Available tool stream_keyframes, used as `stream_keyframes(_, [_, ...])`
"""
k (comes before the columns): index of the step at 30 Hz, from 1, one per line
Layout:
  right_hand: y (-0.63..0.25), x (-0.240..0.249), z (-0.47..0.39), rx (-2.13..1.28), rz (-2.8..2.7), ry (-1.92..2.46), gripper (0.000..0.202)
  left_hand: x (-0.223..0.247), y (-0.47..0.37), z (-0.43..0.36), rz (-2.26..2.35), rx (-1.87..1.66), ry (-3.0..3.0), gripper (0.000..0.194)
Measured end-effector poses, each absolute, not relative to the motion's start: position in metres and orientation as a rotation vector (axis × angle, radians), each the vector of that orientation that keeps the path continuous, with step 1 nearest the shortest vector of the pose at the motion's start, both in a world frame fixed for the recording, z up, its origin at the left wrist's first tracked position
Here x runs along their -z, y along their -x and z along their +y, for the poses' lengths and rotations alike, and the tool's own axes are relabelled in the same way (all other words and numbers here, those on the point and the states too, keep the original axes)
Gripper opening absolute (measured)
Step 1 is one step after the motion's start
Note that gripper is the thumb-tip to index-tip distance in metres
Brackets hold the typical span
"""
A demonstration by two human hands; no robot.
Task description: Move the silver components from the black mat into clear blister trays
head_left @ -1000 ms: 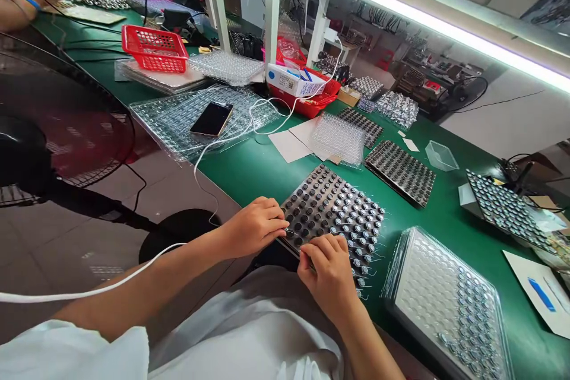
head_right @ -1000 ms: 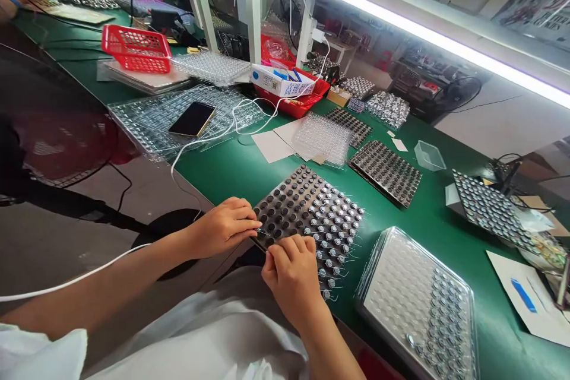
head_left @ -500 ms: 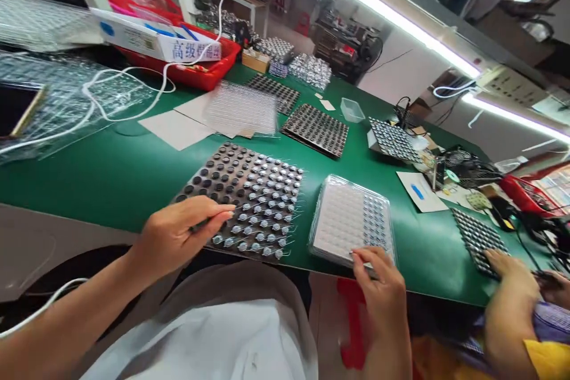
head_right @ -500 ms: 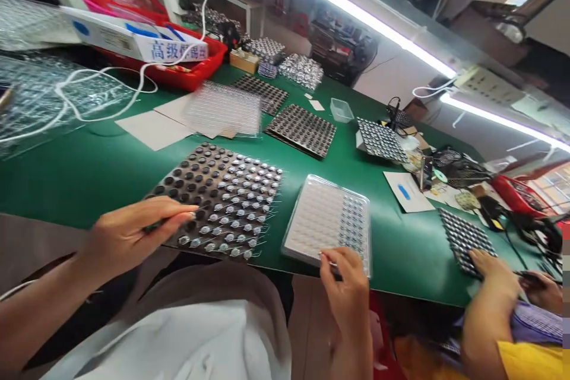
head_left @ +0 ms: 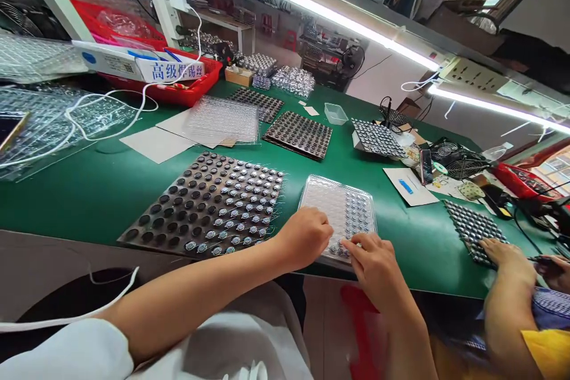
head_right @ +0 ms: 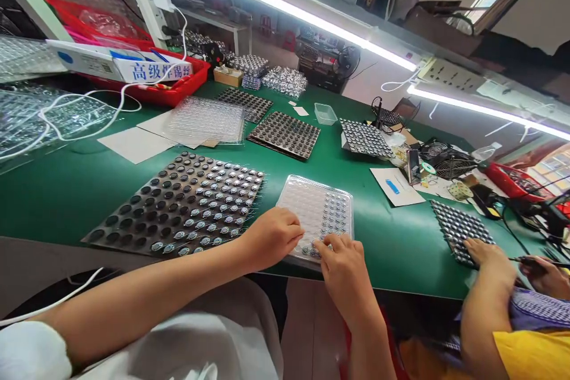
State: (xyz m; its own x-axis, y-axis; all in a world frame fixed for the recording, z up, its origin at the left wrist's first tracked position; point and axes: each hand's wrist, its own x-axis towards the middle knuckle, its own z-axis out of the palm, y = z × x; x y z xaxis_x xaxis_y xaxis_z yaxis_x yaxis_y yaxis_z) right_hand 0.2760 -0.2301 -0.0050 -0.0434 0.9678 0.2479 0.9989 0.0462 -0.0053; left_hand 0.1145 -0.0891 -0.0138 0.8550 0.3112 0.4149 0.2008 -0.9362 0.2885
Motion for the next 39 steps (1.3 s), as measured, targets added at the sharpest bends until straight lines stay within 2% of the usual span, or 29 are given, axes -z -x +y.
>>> stream_keyframes(8, [-0.272, 0.017, -0.261, 0.309, -1.812, 1.967, 0.028, 0.018, -0.132, -0.107, 0.22, -0.381, -3.042, 0.008])
stream_keyframes(10, [-0.267, 0.019, -0.267, 0.289, -1.753, 1.947, 0.027, 0.018, -0.128, -0.111, 0.211, -0.355, -3.05, 0.017])
stream_keyframes(15, [-0.242, 0.02, -0.265, 0.31, -1.651, 1.835, 0.027, 0.008, -0.091, -0.108, 0.313, -0.446, -2.968, 0.054])
stream_keyframes(17, [-0.227, 0.021, -0.256, 0.345, -1.636, 1.768, 0.028, -0.001, -0.058, -0.094, 0.381, -0.525, -2.897, 0.059])
stream_keyframes(22, [-0.184, 0.035, -0.208, 0.213, -1.792, 1.541, 0.025, -0.013, 0.065, -0.049, 0.699, -0.855, -2.593, 0.038])
stream_keyframes(26, [-0.134, 0.034, -0.163, 0.061, -2.007, 1.399, 0.023, 0.008, 0.139, -0.04, 0.84, -0.879, -2.487, 0.025])
stream_keyframes(32, [-0.069, 0.023, -0.116, -0.036, -2.254, 1.464, 0.016, 0.045, 0.15, -0.044, 0.822, -0.804, -2.585, 0.023])
stream_keyframes(39, [-0.055, 0.027, -0.105, -0.139, -2.369, 1.528, 0.013, 0.048, 0.148, -0.04, 0.756, -0.739, -2.61, 0.021])
